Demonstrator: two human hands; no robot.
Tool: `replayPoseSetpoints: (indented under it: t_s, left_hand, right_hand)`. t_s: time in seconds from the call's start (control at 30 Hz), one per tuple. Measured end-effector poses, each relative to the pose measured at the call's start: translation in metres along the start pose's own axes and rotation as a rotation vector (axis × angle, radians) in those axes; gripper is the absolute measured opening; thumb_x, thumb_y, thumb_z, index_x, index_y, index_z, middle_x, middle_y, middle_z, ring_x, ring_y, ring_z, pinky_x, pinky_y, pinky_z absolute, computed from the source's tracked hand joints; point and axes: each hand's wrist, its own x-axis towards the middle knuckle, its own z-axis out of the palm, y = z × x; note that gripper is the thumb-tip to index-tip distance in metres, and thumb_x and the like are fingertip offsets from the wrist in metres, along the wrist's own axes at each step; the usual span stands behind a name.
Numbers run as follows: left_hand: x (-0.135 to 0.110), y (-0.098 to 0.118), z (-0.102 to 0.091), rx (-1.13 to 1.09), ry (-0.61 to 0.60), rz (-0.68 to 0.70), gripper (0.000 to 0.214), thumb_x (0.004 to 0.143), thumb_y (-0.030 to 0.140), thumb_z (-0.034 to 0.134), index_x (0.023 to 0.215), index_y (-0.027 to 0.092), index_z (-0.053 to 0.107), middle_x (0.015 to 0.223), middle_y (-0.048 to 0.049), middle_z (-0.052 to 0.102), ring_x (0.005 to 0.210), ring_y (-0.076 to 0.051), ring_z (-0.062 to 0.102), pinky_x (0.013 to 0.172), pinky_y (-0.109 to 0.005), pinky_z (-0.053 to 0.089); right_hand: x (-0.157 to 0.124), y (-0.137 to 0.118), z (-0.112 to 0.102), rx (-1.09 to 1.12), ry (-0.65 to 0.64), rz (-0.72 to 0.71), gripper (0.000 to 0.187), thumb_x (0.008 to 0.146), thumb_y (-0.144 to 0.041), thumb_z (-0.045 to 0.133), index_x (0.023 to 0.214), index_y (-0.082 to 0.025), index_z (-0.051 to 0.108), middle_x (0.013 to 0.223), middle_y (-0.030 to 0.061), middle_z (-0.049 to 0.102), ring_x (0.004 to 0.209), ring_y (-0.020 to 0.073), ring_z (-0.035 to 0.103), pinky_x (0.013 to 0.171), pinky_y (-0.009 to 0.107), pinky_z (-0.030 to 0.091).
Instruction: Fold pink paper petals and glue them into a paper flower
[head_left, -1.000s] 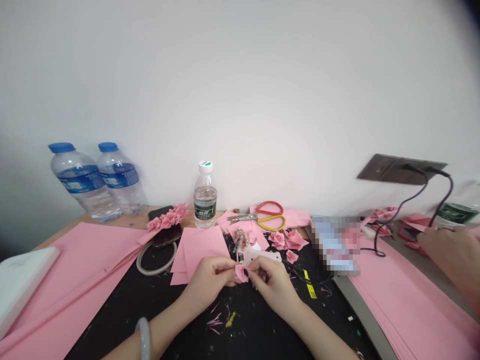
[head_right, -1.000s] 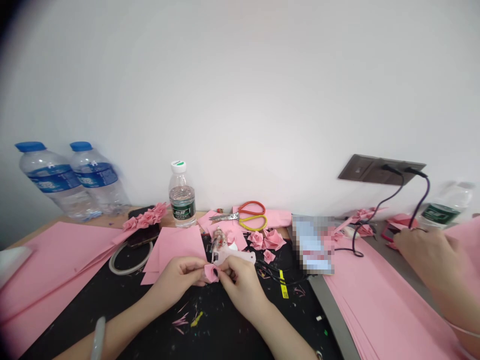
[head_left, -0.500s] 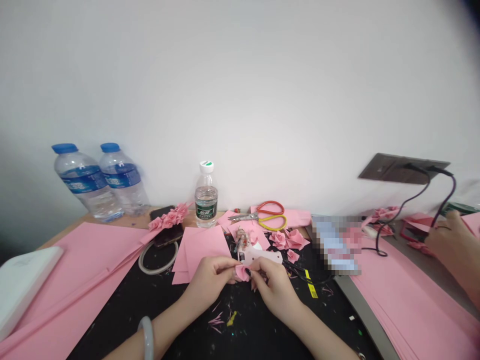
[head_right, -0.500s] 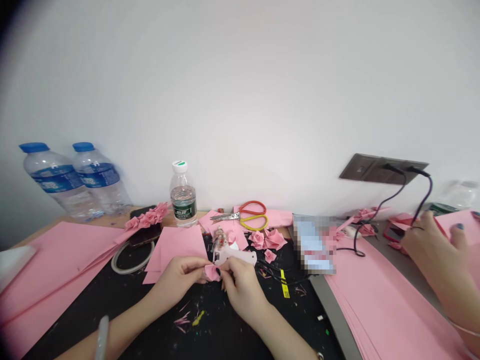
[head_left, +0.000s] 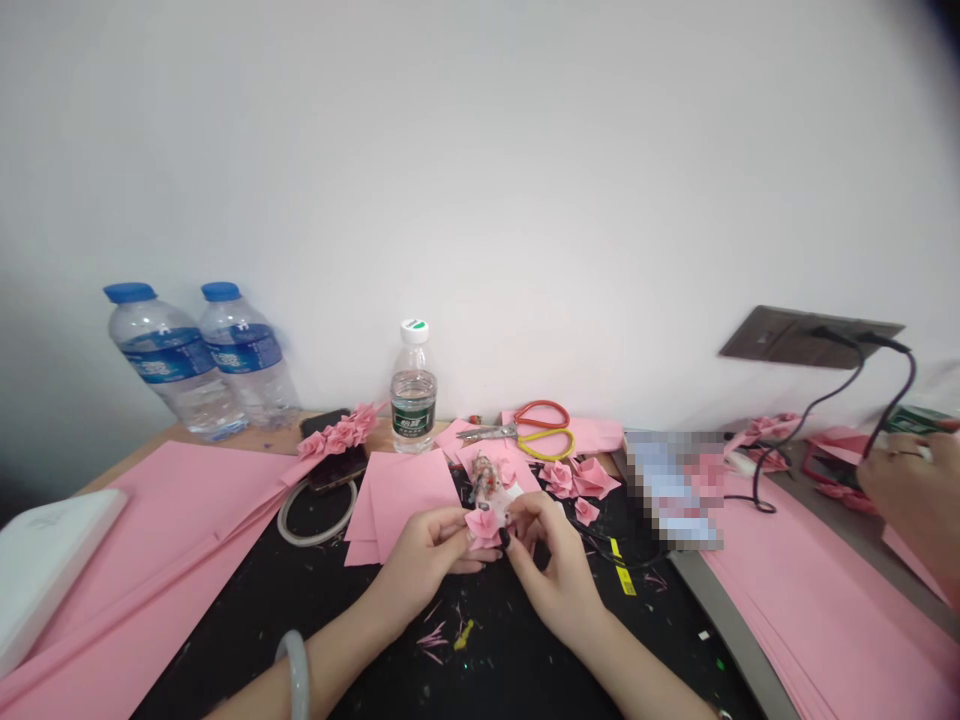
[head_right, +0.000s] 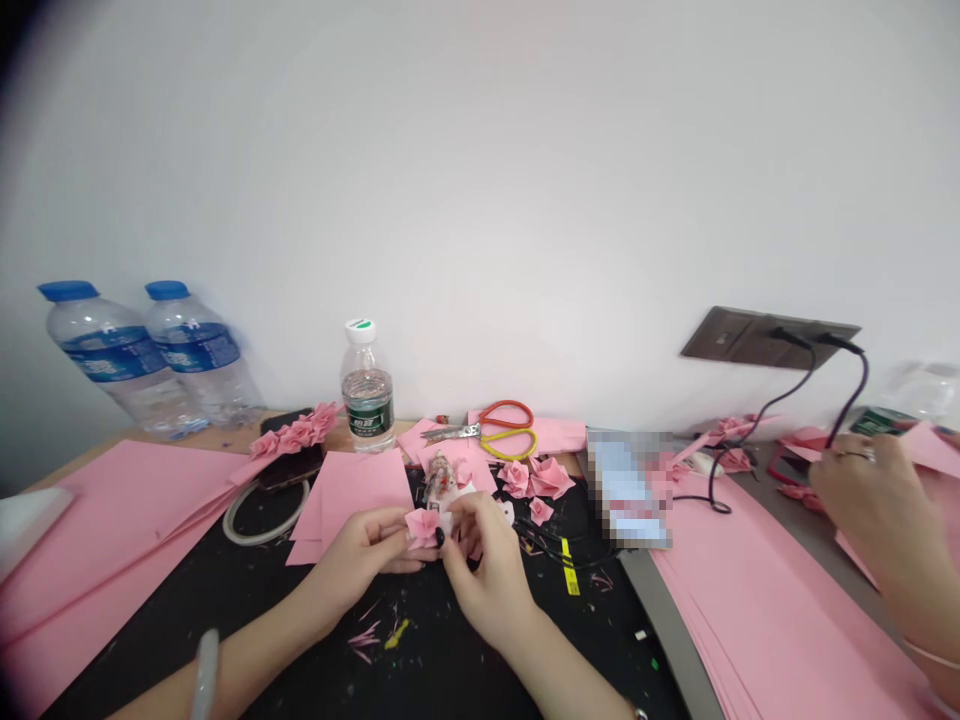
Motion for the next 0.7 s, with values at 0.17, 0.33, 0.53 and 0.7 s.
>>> replayPoseSetpoints:
  t_s: [0.17, 0.33, 0.53, 0.7]
  left_hand:
    - [-0.0031, -0.0007, 0.0064, -0.092, 0.018, 0.003, 0.021, 0.073, 0.034, 0.064, 0.082, 0.014, 0.064, 0.077, -0.0024, 0.068, 0.073, -0.016, 0.064, 0.075, -0.032, 0.051]
    - [-0.0042, -0.0052, 0.0083, -0.146, -0.026, -0.001, 0.017, 0.075, 0.031, 0.063, 0.081, 0.015, 0.062, 0.074, -0.0004, 0.065, 0.073, -0.015, 0.062, 0.077, -0.033, 0.051]
    - [-0.0041, -0.0069, 0.0090, -0.151, -0.020, 0.002, 0.017, 0.074, 0.031, 0.064, 0.083, 0.016, 0.062, 0.076, -0.0010, 0.066, 0.075, -0.016, 0.063, 0.079, -0.035, 0.050]
    - [-0.0048, -0.0073, 0.0089, -0.127, -0.042, 0.022, 0.024, 0.076, 0.032, 0.062, 0.095, 0.017, 0.063, 0.086, -0.0043, 0.069, 0.080, -0.019, 0.064, 0.078, -0.036, 0.051]
  right_hand:
    - [-0.0020, -0.0104, -0.0005, -0.072, -0.074, -0.109, 0.027, 0.071, -0.002, 0.048, 0.091, -0.020, 0.050, 0.093, 0.0059, 0.049, 0.081, 0.0192, 0.051, 0.069, 0.030, 0.044]
    - [-0.0028, -0.0104, 0.0020, -0.072, -0.083, -0.137, 0.031, 0.069, 0.001, 0.046, 0.092, -0.019, 0.048, 0.093, 0.0055, 0.047, 0.085, 0.0194, 0.050, 0.073, 0.030, 0.043]
    - [-0.0031, -0.0090, 0.0042, -0.067, -0.062, -0.129, 0.028, 0.068, 0.000, 0.046, 0.089, -0.019, 0.048, 0.092, 0.0058, 0.048, 0.084, 0.0198, 0.050, 0.073, 0.031, 0.044]
    - [-0.0033, -0.0082, 0.0046, -0.113, -0.034, -0.154, 0.032, 0.068, 0.000, 0.047, 0.092, -0.020, 0.050, 0.095, 0.0068, 0.047, 0.086, 0.0209, 0.050, 0.073, 0.032, 0.045]
